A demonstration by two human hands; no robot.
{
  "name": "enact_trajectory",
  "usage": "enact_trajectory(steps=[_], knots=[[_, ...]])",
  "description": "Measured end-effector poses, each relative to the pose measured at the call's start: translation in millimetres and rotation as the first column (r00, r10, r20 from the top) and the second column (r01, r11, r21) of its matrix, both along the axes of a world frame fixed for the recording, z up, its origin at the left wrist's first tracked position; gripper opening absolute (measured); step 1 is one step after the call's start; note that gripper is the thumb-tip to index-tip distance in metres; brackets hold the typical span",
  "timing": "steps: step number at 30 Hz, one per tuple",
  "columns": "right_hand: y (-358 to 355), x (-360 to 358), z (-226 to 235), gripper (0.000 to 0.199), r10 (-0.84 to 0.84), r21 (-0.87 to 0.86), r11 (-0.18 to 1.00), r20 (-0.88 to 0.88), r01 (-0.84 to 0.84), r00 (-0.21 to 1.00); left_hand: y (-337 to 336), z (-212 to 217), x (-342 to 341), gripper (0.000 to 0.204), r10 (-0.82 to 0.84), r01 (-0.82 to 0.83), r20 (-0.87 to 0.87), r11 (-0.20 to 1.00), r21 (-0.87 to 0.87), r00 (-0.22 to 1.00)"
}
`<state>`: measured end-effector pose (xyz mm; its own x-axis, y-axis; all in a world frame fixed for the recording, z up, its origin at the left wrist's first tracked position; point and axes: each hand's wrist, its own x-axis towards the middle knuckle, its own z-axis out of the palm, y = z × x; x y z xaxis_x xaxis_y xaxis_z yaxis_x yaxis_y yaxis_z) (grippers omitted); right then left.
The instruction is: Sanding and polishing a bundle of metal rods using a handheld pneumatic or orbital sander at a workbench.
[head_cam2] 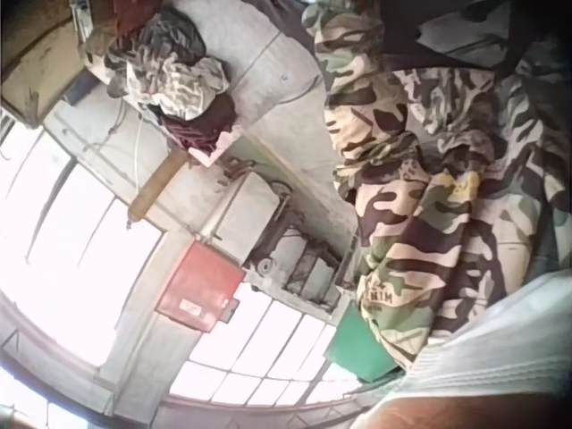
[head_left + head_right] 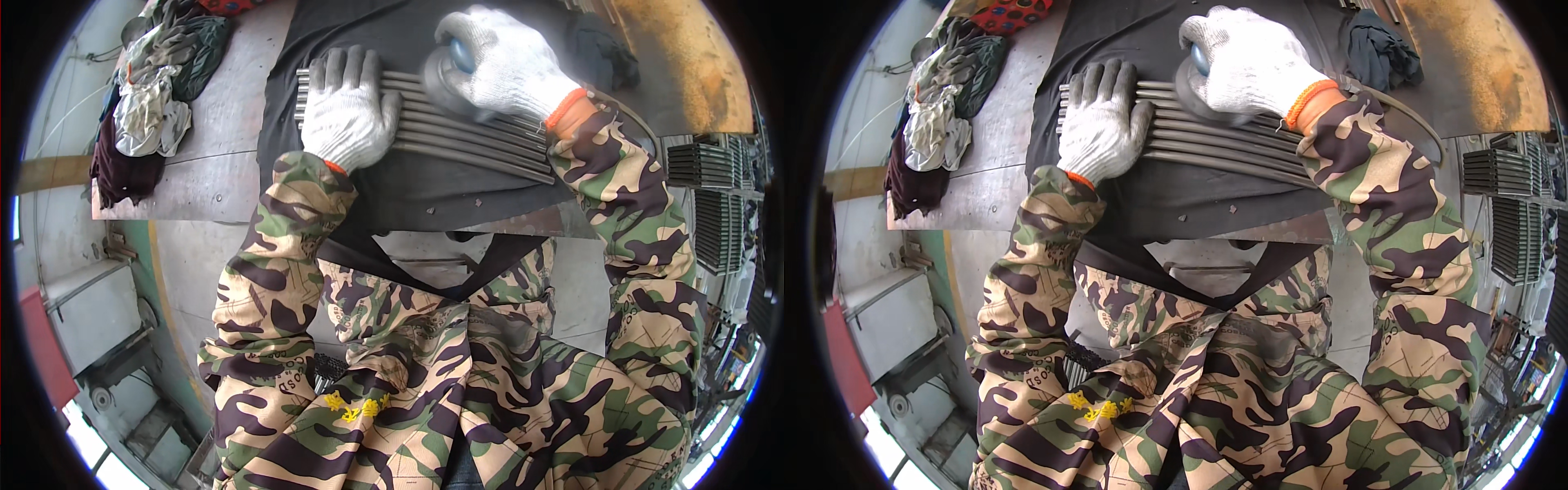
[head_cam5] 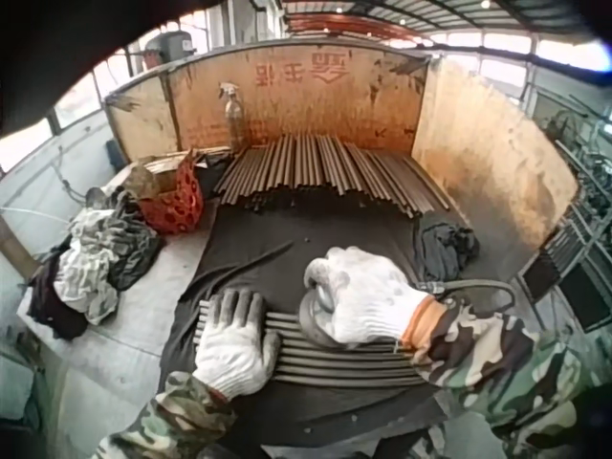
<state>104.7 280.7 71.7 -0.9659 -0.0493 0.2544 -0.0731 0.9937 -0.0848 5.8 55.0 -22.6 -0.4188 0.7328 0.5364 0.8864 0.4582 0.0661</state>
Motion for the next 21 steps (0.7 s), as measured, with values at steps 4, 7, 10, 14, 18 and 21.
enact_trajectory(steps=[4, 7, 10, 14, 18, 21], knots=[[2.5, 6.8, -1.3, 0.031, -0.008, -0.007, 1.0, 0.007, 0.008, 1.0, -11.4, 16.7, 4.5, 0.061, 0.084, -0.063, 0.127, 0.986, -0.156, 0.988], [7.6, 18.3, 1.5, 0.034, 0.007, -0.013, 1.0, 0.008, -0.007, 1.0, -1.1, 18.0, -13.3, 0.06, 0.111, -0.08, 0.167, 0.98, -0.181, 0.98], [22.7, 33.3, -2.0, 0.033, 0.011, -0.026, 1.0, -0.034, -0.012, 0.999, 16.5, 12.2, -31.1, 0.059, 0.16, -0.132, 0.11, 0.965, -0.225, 0.981], [38.2, 38.8, -4.3, 0.032, -0.049, 0.012, 0.999, -0.036, 0.049, 0.998, 23.9, 11.1, -37.8, 0.062, 0.175, -0.136, 0.119, 0.949, -0.283, 0.977], [35.4, 37.7, -3.8, 0.033, -0.034, -0.031, 0.999, -0.022, 0.034, 0.999, 4.6, 16.3, -13.6, 0.067, 0.221, -0.154, 0.182, 0.933, -0.326, 0.958], [33.7, 36.2, -2.6, 0.034, -0.042, -0.024, 0.999, 0.018, 0.042, 0.999, -11.3, 8.1, -1.3, 0.069, 0.201, -0.17, 0.092, 0.948, -0.268, 0.975]])
